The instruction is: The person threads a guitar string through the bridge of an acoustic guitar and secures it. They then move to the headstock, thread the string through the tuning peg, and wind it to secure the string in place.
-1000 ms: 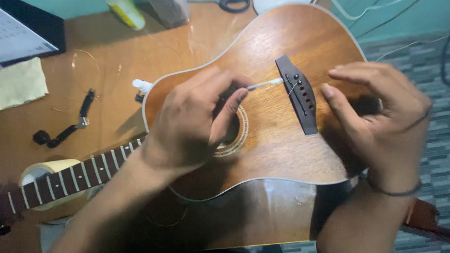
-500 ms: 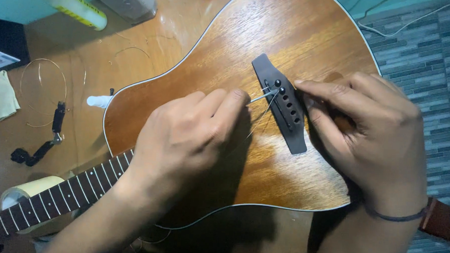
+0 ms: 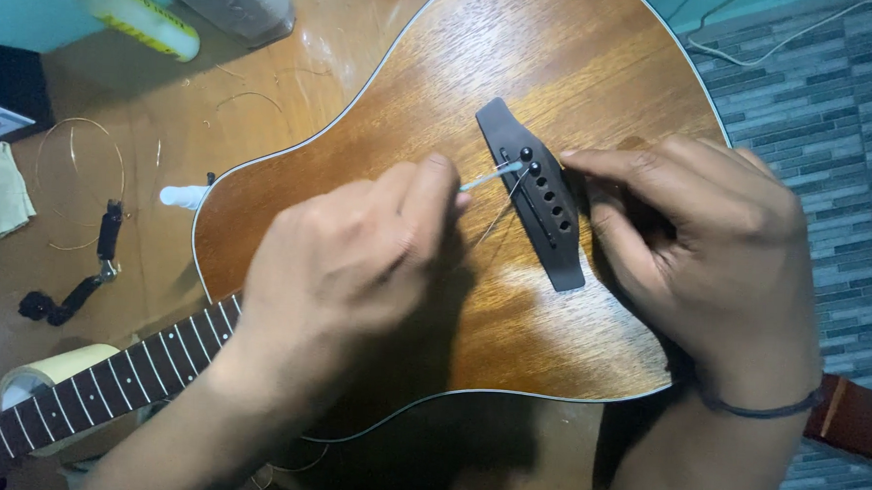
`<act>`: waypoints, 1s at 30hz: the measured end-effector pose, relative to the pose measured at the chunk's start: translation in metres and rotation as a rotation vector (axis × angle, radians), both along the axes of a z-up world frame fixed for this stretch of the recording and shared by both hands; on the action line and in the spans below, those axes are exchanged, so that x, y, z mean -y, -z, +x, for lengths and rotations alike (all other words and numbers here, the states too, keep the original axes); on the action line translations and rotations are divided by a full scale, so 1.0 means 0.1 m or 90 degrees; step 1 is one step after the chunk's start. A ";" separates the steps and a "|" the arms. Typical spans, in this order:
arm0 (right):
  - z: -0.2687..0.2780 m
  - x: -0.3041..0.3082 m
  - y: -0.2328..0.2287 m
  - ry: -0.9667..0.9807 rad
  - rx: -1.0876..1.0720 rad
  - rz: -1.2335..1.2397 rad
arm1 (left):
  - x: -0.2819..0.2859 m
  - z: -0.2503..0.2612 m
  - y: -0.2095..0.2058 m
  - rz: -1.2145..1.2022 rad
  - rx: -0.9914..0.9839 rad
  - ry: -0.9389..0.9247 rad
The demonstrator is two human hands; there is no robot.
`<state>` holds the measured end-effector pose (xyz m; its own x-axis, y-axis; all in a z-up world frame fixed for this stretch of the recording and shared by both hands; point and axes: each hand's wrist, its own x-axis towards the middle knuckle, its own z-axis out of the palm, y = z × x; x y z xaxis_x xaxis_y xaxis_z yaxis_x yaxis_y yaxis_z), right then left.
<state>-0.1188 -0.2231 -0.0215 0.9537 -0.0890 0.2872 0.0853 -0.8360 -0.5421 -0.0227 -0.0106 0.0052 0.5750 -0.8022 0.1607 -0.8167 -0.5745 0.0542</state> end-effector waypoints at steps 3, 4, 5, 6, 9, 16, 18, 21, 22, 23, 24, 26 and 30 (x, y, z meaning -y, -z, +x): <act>0.00 0.00 0.00 0.009 -0.018 -0.018 | -0.04 0.05 -0.04 0.093 -0.106 -0.038; -0.01 0.00 0.00 0.011 -0.018 -0.018 | -0.04 0.04 -0.02 0.093 -0.106 -0.036; -0.01 0.00 0.01 0.009 -0.013 -0.022 | -0.04 0.02 0.00 0.084 -0.073 -0.027; -0.01 0.00 0.01 0.008 -0.008 -0.025 | -0.04 0.01 0.02 0.075 -0.040 -0.017; -0.01 0.00 0.02 0.007 -0.007 -0.022 | -0.05 0.03 0.05 0.110 0.006 0.008; 0.00 0.00 0.03 0.009 -0.020 -0.022 | -0.02 0.05 0.06 0.082 0.019 -0.003; -0.01 0.00 0.04 0.009 -0.011 -0.031 | -0.02 0.06 0.06 0.095 0.024 0.001; 0.01 -0.01 0.01 0.001 -0.013 -0.034 | -0.01 0.06 0.10 0.115 0.068 0.008; 0.01 -0.01 0.00 0.001 -0.013 -0.034 | 0.01 0.06 0.09 0.115 0.069 0.007; 0.01 -0.02 -0.01 0.004 -0.019 -0.039 | 0.04 0.05 0.07 0.112 -0.004 -0.020; 0.01 -0.02 -0.02 0.008 -0.026 -0.044 | 0.07 0.05 0.06 0.108 -0.077 -0.047; 0.01 -0.01 -0.01 0.009 -0.031 -0.041 | 0.10 0.07 0.06 0.119 -0.133 -0.081; 0.00 0.00 -0.01 0.003 -0.024 -0.034 | 0.25 0.14 -0.09 0.238 -0.360 -0.224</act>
<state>-0.1186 -0.2230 -0.0205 0.9637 -0.0787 0.2549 0.0616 -0.8642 -0.4994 -0.0083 -0.0356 0.0143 0.7205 -0.5000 -0.4805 -0.4886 -0.8577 0.1599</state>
